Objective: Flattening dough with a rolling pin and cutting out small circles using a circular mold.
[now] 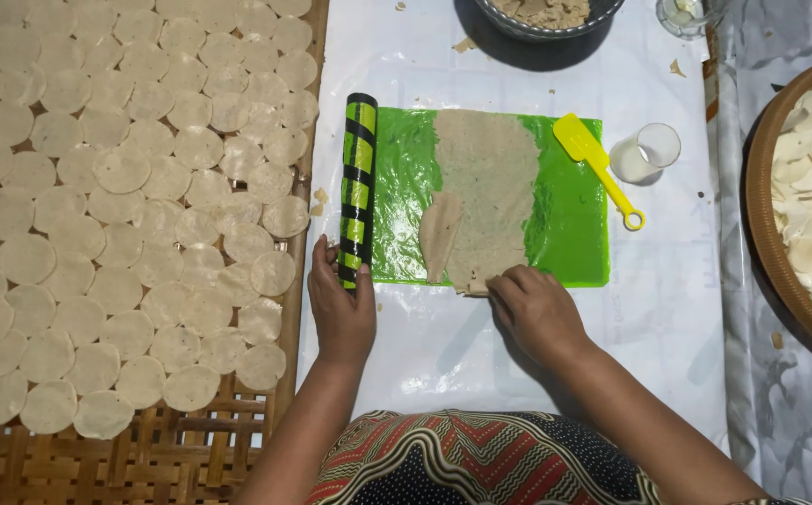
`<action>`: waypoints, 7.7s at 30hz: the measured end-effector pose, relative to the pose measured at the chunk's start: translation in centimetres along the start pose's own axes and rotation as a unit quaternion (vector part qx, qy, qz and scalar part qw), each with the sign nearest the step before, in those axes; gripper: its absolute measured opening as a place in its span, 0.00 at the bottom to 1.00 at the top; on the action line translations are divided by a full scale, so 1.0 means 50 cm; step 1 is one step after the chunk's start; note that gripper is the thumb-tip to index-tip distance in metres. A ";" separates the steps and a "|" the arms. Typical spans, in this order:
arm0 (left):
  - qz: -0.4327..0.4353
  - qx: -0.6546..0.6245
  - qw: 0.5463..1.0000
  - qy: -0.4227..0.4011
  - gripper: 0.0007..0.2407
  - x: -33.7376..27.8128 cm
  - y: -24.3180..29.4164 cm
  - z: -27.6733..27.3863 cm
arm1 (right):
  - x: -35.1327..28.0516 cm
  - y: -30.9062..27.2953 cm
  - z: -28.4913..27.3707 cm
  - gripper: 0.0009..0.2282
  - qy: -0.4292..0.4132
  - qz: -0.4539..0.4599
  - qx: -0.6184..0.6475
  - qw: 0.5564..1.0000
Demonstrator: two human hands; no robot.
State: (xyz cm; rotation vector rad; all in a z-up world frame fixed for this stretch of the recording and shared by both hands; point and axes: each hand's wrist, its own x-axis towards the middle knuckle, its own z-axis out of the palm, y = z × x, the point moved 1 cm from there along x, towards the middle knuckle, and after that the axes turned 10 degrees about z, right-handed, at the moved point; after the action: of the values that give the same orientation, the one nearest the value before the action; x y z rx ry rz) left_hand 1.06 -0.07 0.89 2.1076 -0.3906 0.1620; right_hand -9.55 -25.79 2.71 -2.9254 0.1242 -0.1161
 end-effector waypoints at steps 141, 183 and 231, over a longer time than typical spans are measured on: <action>0.101 0.304 0.913 -0.251 0.25 0.316 -0.007 0.085 | 0.299 0.013 0.073 0.31 0.024 0.127 -0.009 0.992; 0.035 0.298 0.902 -0.312 0.31 0.265 0.064 0.061 | 0.260 -0.028 0.008 0.26 -0.105 0.208 0.025 0.972; 0.076 0.318 0.900 -0.289 0.27 0.467 0.042 0.170 | 0.455 0.103 0.043 0.32 -0.012 0.202 -0.012 0.979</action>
State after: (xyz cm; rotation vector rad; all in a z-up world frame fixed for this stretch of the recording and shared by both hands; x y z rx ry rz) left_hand 21.99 -13.24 4.22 2.7569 -0.9605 -0.3037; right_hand 12.87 -32.45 1.09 -2.8539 0.7119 -0.0139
